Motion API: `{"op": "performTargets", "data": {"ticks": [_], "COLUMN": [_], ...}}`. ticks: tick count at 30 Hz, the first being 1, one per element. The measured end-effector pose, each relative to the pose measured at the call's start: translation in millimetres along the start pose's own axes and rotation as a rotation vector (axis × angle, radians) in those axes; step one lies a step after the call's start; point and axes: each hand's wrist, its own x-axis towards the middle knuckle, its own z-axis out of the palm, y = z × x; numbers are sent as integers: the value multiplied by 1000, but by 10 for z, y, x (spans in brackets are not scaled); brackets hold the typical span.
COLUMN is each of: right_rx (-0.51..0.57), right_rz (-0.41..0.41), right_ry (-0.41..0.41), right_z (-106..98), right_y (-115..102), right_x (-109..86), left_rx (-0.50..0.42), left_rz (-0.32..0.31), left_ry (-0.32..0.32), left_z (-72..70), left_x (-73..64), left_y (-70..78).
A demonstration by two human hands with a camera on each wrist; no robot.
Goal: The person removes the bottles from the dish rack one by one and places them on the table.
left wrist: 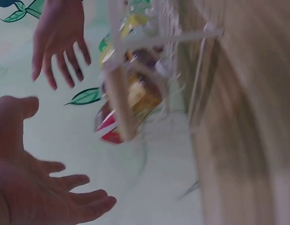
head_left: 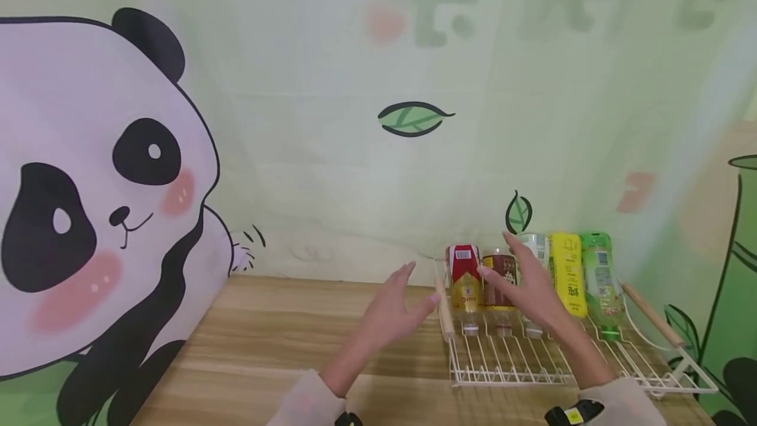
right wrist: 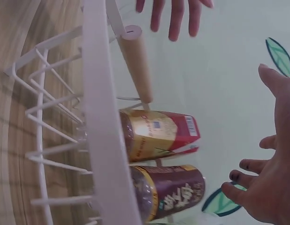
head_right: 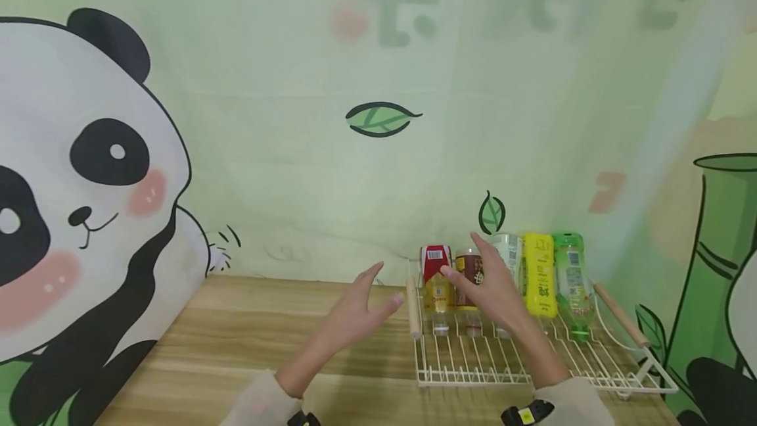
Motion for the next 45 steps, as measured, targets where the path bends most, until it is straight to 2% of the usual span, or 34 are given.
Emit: {"op": "performTargets", "data": {"ticks": [3,6,9,12,16,21,26,32,45], "right_rx": [43,47,26,2,-26,-44,-42,-44,-176], "right_rz": [26,32,37,43,38,37,4,2,14], "right_ry": [-12,-31,-42,-49,-61,-78,-62,-56,-48], "right_z": [140,281,387,454,525,578,611,661,821], "right_y": [41,78,92,92,83,90,130,201,229], "right_x": [79,125,145,153,183,226,233,239,256], "left_rx": [-152,-283,-384,-471,-583,-651,-675,-647,-693], "left_rz": [-44,-86,-110,-135,-163,-172,-176,-186,-213], "left_ry": [20,11,-3,-10,-24,-53,-67,-63,-72], "left_z": [292,531,681,757,793,809,823,825,797], "left_x": [-16,-65,-111,-129,-109,-72,-60,-54,-37], "left_y": [-40,-63,-66,-57,-64,-81,-60,-31,-52]}}
